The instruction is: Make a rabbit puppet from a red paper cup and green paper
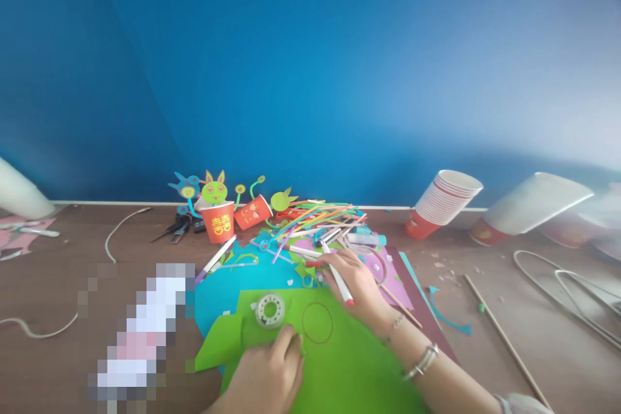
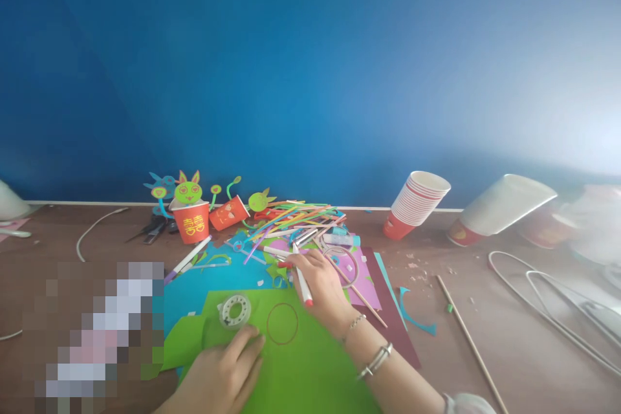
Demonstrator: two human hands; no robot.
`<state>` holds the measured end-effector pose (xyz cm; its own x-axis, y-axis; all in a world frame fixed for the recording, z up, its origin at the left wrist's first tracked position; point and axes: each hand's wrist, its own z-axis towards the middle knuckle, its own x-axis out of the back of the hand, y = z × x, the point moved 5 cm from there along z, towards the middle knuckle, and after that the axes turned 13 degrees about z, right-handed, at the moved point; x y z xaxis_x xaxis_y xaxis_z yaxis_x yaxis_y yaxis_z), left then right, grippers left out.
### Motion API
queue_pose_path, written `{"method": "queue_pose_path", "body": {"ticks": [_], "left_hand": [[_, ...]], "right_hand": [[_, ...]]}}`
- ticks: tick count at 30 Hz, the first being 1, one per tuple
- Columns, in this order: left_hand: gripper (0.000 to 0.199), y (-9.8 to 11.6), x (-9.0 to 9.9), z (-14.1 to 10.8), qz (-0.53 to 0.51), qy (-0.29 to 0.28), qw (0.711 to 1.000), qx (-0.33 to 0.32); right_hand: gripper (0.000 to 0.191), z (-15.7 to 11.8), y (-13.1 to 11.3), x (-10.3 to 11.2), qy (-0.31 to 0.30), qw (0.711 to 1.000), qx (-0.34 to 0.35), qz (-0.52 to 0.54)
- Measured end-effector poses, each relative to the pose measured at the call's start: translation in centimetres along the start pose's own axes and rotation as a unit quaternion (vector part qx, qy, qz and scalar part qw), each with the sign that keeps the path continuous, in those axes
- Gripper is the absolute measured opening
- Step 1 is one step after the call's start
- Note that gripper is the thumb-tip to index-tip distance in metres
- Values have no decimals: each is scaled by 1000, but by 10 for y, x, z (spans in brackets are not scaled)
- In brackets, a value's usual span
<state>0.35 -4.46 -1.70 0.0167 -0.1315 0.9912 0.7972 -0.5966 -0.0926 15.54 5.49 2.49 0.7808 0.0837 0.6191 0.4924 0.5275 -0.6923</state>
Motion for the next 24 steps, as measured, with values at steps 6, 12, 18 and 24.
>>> {"method": "queue_pose_path", "body": {"ticks": [6, 12, 18, 24], "left_hand": [[23, -2, 1, -3, -40, 49, 998, 13], [32, -22, 25, -4, -30, 171, 981, 89], [63, -43, 13, -1, -1, 111, 976, 185], [56, -47, 11, 3, -42, 104, 979, 169]], "right_hand": [[31, 13, 12, -21, -58, 993, 18, -104], [33, 7, 15, -18, -28, 993, 13, -113], [34, 4, 19, -16, -6, 995, 15, -95], [29, 3, 21, -10, 27, 999, 0, -27]]}}
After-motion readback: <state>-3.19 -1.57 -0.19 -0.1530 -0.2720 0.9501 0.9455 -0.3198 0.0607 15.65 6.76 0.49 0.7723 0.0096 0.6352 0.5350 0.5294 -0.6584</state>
